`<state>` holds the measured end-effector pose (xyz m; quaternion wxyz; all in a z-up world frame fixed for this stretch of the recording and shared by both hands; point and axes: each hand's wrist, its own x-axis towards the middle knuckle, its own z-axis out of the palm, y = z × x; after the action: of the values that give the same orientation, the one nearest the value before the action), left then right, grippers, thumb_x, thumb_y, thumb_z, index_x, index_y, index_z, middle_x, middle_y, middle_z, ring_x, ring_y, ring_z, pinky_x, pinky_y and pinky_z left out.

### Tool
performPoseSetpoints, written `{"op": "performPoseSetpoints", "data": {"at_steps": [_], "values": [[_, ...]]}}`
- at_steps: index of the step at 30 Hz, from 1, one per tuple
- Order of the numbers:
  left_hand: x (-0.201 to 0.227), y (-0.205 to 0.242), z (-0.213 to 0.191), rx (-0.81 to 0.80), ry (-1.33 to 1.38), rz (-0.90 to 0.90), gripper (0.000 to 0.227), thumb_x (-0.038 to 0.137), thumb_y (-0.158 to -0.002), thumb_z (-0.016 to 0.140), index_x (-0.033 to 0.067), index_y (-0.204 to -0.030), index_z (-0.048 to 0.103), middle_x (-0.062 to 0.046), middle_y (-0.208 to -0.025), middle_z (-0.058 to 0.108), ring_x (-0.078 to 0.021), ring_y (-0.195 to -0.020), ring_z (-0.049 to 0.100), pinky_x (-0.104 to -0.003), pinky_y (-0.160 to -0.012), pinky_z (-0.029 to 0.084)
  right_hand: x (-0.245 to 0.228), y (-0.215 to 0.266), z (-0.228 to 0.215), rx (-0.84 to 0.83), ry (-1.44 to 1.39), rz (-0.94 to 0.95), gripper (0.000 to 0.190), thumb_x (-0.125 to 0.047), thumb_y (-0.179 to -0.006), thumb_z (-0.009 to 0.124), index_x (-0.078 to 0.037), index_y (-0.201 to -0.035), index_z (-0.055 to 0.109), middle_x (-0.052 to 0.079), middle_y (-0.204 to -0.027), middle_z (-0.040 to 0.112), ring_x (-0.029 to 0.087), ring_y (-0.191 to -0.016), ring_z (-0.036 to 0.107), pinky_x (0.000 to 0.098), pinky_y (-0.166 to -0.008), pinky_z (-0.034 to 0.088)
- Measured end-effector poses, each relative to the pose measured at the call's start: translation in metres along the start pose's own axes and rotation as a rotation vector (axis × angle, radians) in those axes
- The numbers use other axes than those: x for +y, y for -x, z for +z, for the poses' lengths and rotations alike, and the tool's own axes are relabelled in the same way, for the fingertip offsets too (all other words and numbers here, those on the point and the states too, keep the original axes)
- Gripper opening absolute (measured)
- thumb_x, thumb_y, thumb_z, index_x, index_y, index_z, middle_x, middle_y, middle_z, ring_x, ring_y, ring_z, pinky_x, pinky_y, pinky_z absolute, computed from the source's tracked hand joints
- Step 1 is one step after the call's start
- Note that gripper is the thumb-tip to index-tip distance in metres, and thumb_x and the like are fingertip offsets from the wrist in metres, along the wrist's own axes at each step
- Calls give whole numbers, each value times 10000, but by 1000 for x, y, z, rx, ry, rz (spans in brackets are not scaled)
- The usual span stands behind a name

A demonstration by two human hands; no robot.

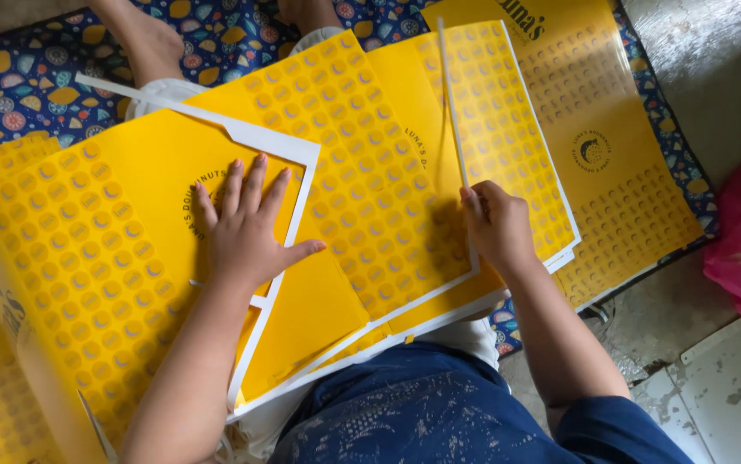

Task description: Peeling off waste strips from pre-cut printed paper sheets

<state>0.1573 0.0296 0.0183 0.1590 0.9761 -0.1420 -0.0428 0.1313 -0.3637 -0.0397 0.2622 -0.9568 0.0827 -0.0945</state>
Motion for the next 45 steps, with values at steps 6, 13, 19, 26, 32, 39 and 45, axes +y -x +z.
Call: {"op": "performPoseSetpoints", "data": {"at_steps": [6,13,19,26,32,39,45], "values": [[1,0,-1,17,27,19,1104,850,-719,617,210,-1596,419,-175,-1699,296,-408,-1591,145,-738,-1131,-127,-48,28,-51,-281,-201,113,324,-415,-1008,715,-129,-1140,641,77,-641,668,207,-489,591,333,-540,479],[1,0,0,22,36,11,1080,807,-726,639,209,-1597,418,-172,-1699,295,-406,-1586,152,-735,-1139,-97,-37,57,-39,-156,-40,-78,224,-193,-1068,634,-98,-1238,523,93,-625,643,294,-527,641,380,-599,533],[0,1,0,23,35,19,1088,815,-730,636,195,-1599,426,-185,-1699,299,-418,-1585,157,-735,-1132,-107,-9,65,-39,-57,-337,-97,277,-82,-1052,639,-74,-1293,502,86,-607,590,212,-459,525,294,-490,425],[-7,1,8,50,49,39,1077,801,-716,661,201,-1584,445,-171,-1698,298,-418,-1584,153,-761,-1119,-111,-18,77,-50,-470,-1077,98,750,-9,-846,752,-18,-1492,371,110,-749,685,141,-523,692,279,-506,627],[-17,0,13,122,144,96,717,521,-820,769,231,-1454,600,-127,-1629,420,-413,-1549,243,-765,-1119,-70,-31,55,-80,-344,-1606,37,846,-38,-795,822,-34,-1521,386,90,-728,682,138,-527,693,221,-458,580],[6,21,-12,457,192,130,365,406,-864,822,230,-1166,719,-7,-1248,585,-248,-1139,602,-482,-959,444,-21,53,-67,-304,-1637,11,738,-3,-803,795,-30,-1447,436,118,-729,644,166,-477,657,259,-418,546],[112,88,-69,-352,445,454,938,902,-663,568,82,-1092,721,-194,-993,694,-440,-989,671,-562,-915,500,-25,41,-63,-118,-1769,-19,491,-205,-979,726,-197,-1386,452,45,-946,579,174,-662,691,257,-510,552]]}}
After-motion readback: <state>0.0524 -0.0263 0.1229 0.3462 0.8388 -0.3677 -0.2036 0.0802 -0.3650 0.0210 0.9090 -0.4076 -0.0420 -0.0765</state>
